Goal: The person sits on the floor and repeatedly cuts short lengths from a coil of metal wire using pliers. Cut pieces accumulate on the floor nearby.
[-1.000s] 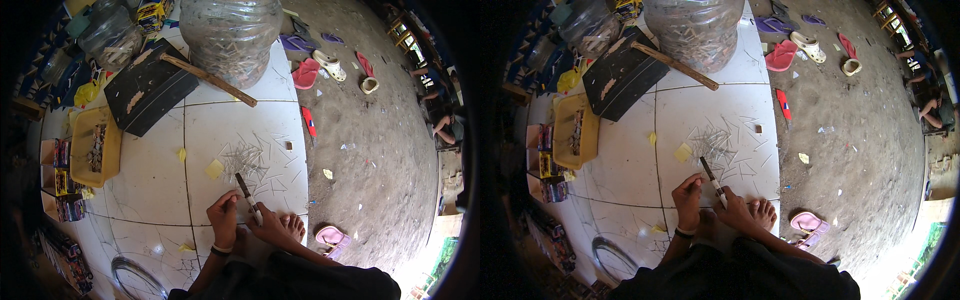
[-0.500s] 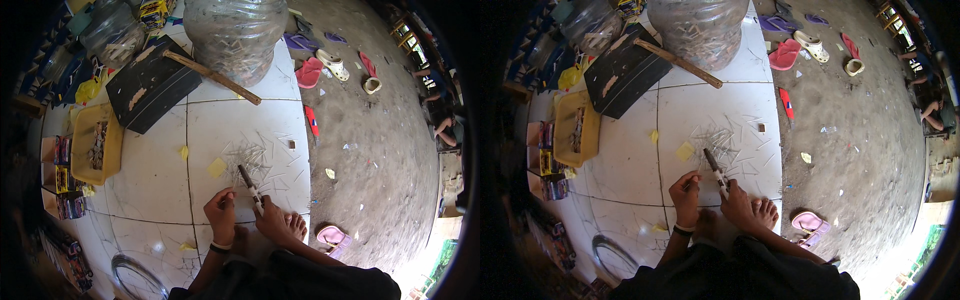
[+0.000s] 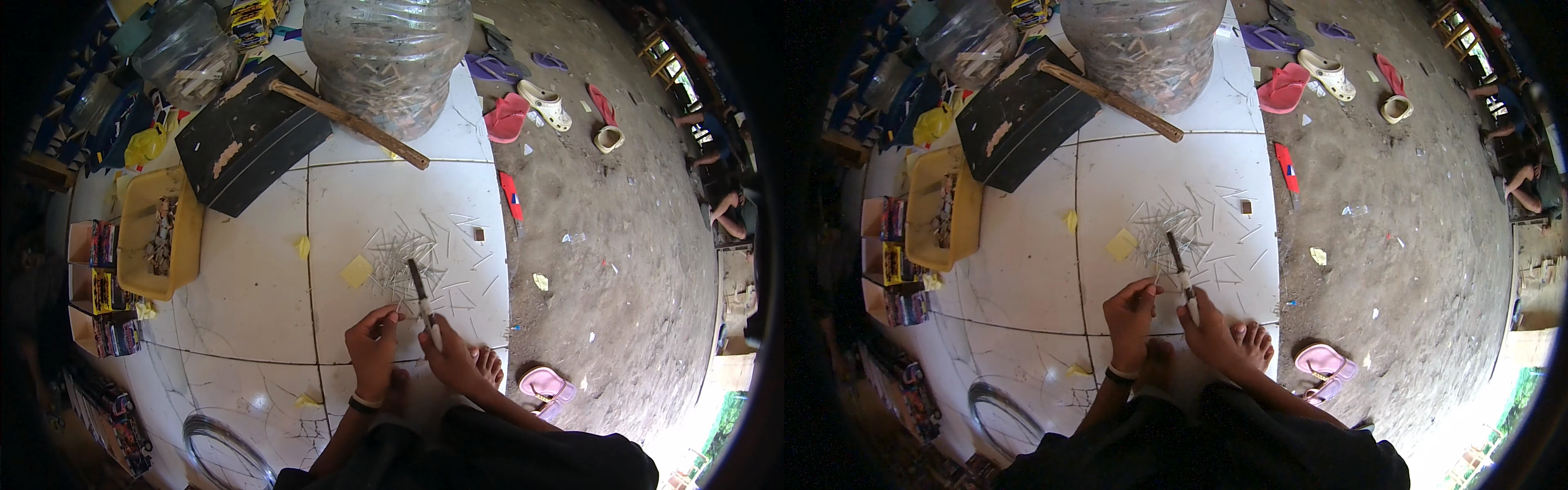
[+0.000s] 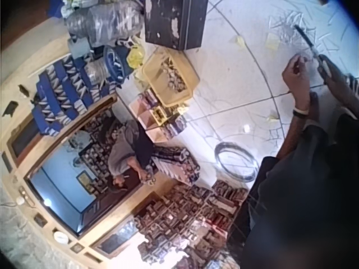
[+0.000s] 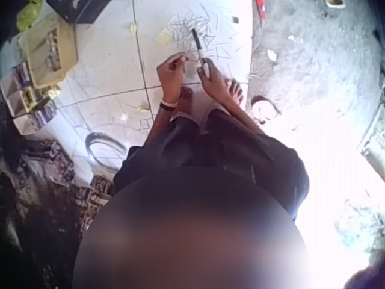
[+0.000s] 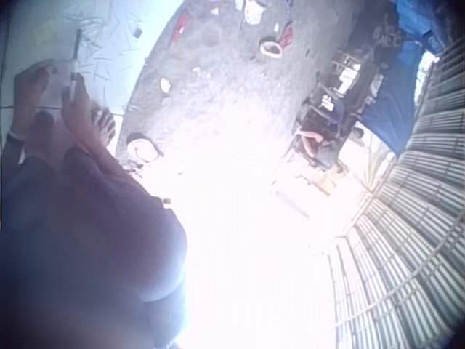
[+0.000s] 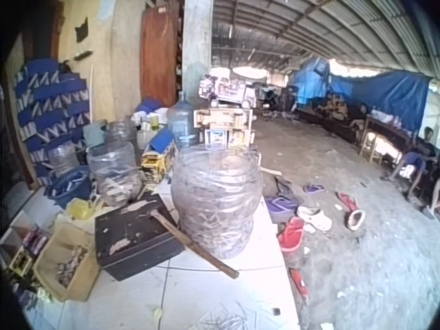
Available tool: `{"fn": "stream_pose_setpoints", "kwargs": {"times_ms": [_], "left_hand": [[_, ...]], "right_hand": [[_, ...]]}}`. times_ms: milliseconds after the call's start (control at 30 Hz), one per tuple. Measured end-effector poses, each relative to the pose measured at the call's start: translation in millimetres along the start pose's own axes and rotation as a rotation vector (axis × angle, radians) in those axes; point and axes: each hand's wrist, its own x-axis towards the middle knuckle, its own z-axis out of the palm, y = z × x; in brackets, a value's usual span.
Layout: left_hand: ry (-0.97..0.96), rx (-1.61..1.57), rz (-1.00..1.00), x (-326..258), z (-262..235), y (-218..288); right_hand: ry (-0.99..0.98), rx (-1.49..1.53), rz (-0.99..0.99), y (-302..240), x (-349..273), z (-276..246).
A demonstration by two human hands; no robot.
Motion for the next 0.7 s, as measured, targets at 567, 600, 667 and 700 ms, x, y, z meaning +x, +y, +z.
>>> {"fn": "stream_pose_setpoints", "kwargs": {"times_ms": [567, 600, 667, 700], "left_hand": [[0.037, -0.039, 0.029, -4.4, -1.6, -4.8], [0.036, -0.038, 0.026, -4.2, -1.7, -4.7], [0.037, -0.041, 0.022, -4.1, -1.5, -4.6], [0.037, -0.043, 0.020, -4.2, -1.2, -4.8]], "right_hand": [[-0.042, -0.033, -0.310, 20.1, -0.1, 5.0], [-0.037, -0.038, -0.327, 18.9, -0.6, 4.9], [-0.030, -0.054, -0.292, 16.4, -1.6, 4.4], [-0.024, -0.057, -0.278, 15.4, -2.4, 3.8]]}}
